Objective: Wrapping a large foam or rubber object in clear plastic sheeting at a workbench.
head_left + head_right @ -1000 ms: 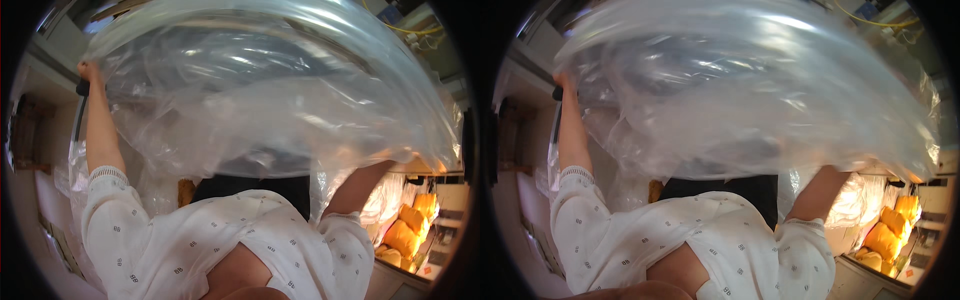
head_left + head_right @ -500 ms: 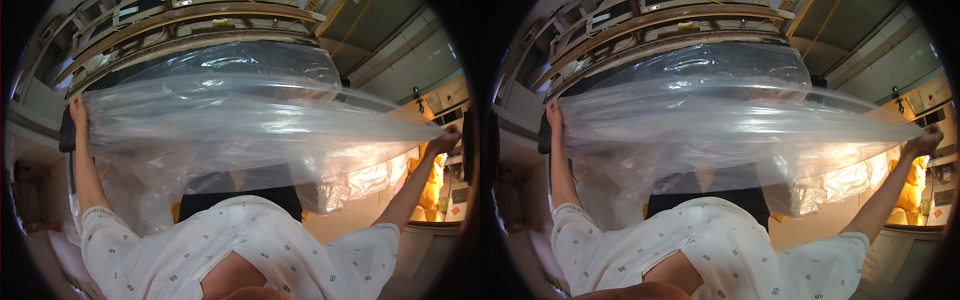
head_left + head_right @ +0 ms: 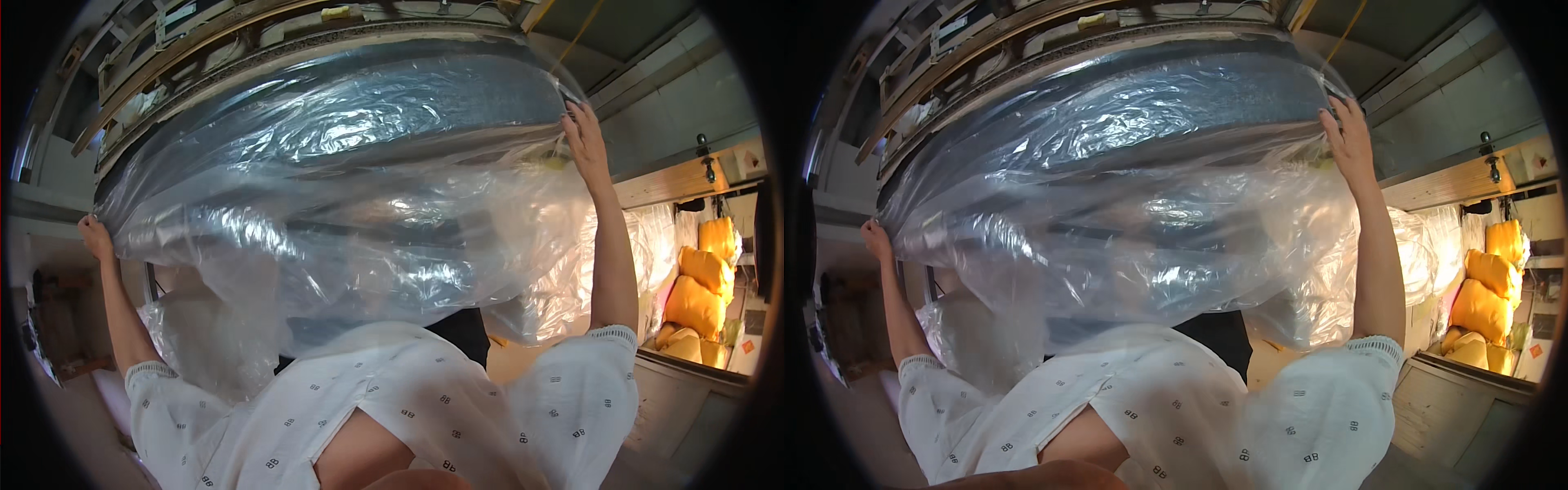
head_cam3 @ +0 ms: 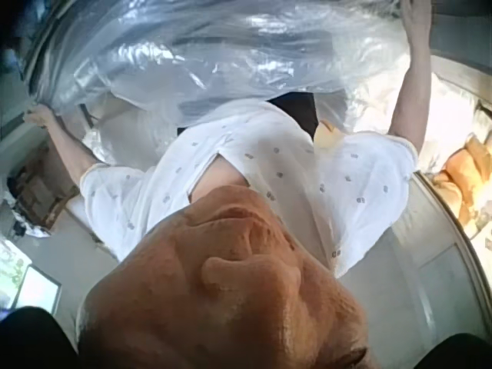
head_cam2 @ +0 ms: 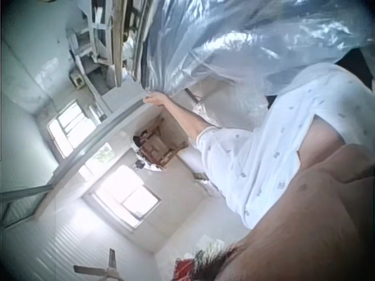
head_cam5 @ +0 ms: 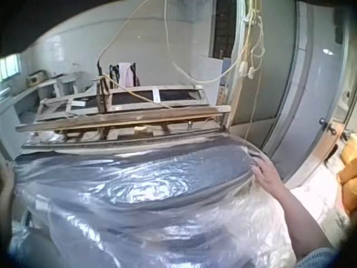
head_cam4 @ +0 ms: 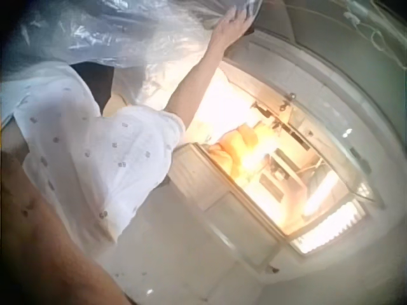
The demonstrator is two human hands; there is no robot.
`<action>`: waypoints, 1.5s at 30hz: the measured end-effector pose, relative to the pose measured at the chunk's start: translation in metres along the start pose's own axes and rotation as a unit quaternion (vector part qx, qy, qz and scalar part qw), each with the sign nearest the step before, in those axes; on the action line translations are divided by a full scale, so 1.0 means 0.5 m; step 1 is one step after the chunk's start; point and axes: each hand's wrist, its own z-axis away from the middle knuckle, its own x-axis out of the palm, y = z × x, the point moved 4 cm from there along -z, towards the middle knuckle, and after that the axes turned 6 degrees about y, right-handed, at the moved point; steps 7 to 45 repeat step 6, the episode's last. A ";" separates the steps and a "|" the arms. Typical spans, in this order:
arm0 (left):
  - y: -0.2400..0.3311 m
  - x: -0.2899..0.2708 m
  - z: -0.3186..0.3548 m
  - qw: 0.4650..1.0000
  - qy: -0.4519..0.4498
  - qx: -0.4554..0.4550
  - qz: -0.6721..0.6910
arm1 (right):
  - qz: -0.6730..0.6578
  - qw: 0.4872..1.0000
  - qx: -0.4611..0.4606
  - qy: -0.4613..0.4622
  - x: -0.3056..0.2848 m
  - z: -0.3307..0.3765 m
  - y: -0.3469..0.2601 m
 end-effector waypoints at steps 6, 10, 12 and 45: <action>0.080 -0.012 0.052 0.997 -0.057 0.006 -0.054 | 0.185 0.968 -0.091 0.142 0.060 -0.070 -0.164; 0.080 -0.012 0.052 0.997 -0.057 0.006 -0.054 | 0.185 0.968 -0.091 0.142 0.060 -0.070 -0.164; 0.080 -0.012 0.052 0.997 -0.057 0.006 -0.054 | 0.185 0.968 -0.091 0.142 0.060 -0.070 -0.164; 0.080 -0.012 0.052 0.997 -0.057 0.006 -0.054 | 0.185 0.968 -0.091 0.142 0.060 -0.070 -0.164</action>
